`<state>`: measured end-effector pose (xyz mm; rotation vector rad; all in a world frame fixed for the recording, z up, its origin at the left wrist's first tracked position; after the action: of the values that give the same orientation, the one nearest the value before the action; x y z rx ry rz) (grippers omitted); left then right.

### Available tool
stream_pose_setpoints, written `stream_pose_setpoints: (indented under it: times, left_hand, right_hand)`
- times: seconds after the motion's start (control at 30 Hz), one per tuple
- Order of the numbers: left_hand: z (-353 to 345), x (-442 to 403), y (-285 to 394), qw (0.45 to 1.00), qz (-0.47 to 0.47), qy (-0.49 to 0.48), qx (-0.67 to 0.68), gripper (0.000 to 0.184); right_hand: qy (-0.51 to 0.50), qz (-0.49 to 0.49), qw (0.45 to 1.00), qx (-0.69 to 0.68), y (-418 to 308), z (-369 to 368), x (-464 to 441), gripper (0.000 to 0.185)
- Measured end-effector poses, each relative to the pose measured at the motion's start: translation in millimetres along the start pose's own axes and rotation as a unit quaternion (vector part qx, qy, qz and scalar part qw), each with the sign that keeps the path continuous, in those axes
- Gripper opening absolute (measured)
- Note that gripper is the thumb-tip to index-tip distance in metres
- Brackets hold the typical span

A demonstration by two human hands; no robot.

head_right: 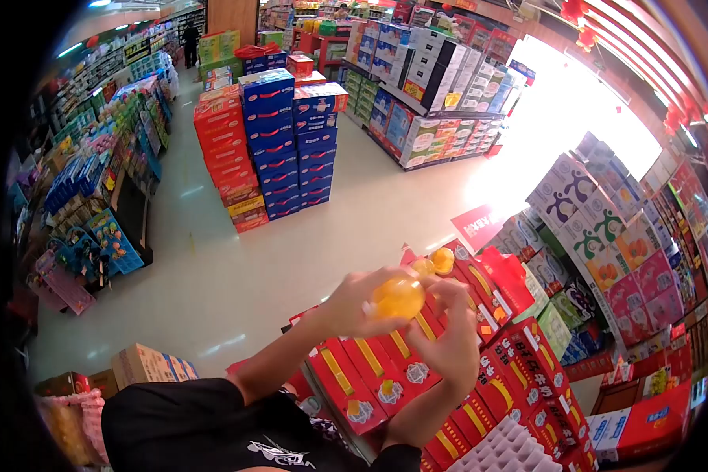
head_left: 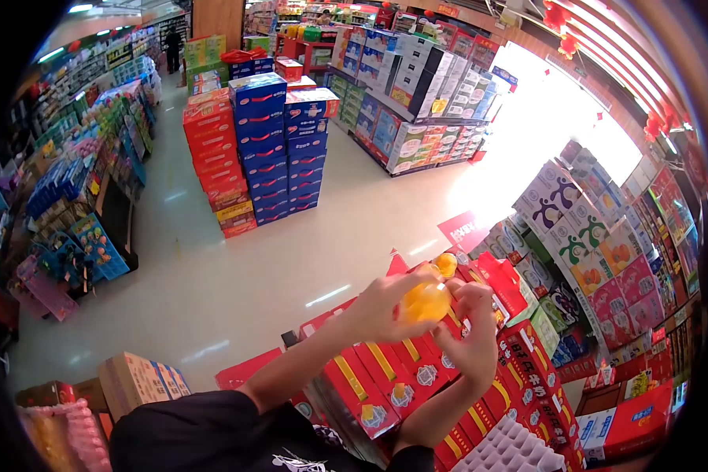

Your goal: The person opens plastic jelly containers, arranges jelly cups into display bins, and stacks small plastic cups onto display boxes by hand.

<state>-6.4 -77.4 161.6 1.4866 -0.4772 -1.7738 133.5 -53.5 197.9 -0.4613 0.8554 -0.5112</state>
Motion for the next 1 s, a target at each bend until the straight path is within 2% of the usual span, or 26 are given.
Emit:
stream_pose_setpoints:
  times: [0.07,0.1,0.2,0.4,0.5,0.67,0.77,1.0]
  left_hand:
    - [16,34,21,1.0,0.016,-0.021,0.002,0.063]
    - [21,52,26,0.999,0.031,-0.036,0.017,0.065]
    - [33,106,31,0.985,0.13,-0.032,0.105,0.067]
    - [62,190,50,0.967,0.174,-0.027,0.186,0.076]
    - [83,220,64,0.97,0.169,0.003,0.172,0.081]
    - [108,268,64,0.96,0.188,0.081,0.19,0.082]
    - [110,282,67,0.972,0.177,0.089,0.123,0.078]
    - [113,283,77,0.97,0.154,0.119,0.143,0.075]
  right_hand:
    - [-0.104,0.042,0.993,-0.031,-27,-16,7,0.061]
    - [-0.159,0.027,0.987,-0.022,-42,-25,11,0.06]
    - [-0.195,0.093,0.974,-0.064,-82,-50,18,0.061]
    - [-0.3,0.165,0.931,-0.127,-132,-93,40,0.059]
    - [-0.299,0.21,0.917,-0.162,-154,-117,48,0.063]
    - [-0.273,0.231,0.909,-0.216,-171,-156,60,0.069]
    - [-0.288,0.235,0.895,-0.247,-170,-165,64,0.071]
    - [-0.263,0.25,0.89,-0.275,-176,-166,64,0.071]
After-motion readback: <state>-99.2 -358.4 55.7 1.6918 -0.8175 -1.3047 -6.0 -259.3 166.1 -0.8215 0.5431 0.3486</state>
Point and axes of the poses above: each hand's wrist, its own x-axis away from the middle knuckle, its own z-axis out of the back of the hand, y = z × x, the point moved 8 cm from there along -x, towards the middle knuckle, and after that the axes turned 3 degrees about z, right-handed, at the moved point
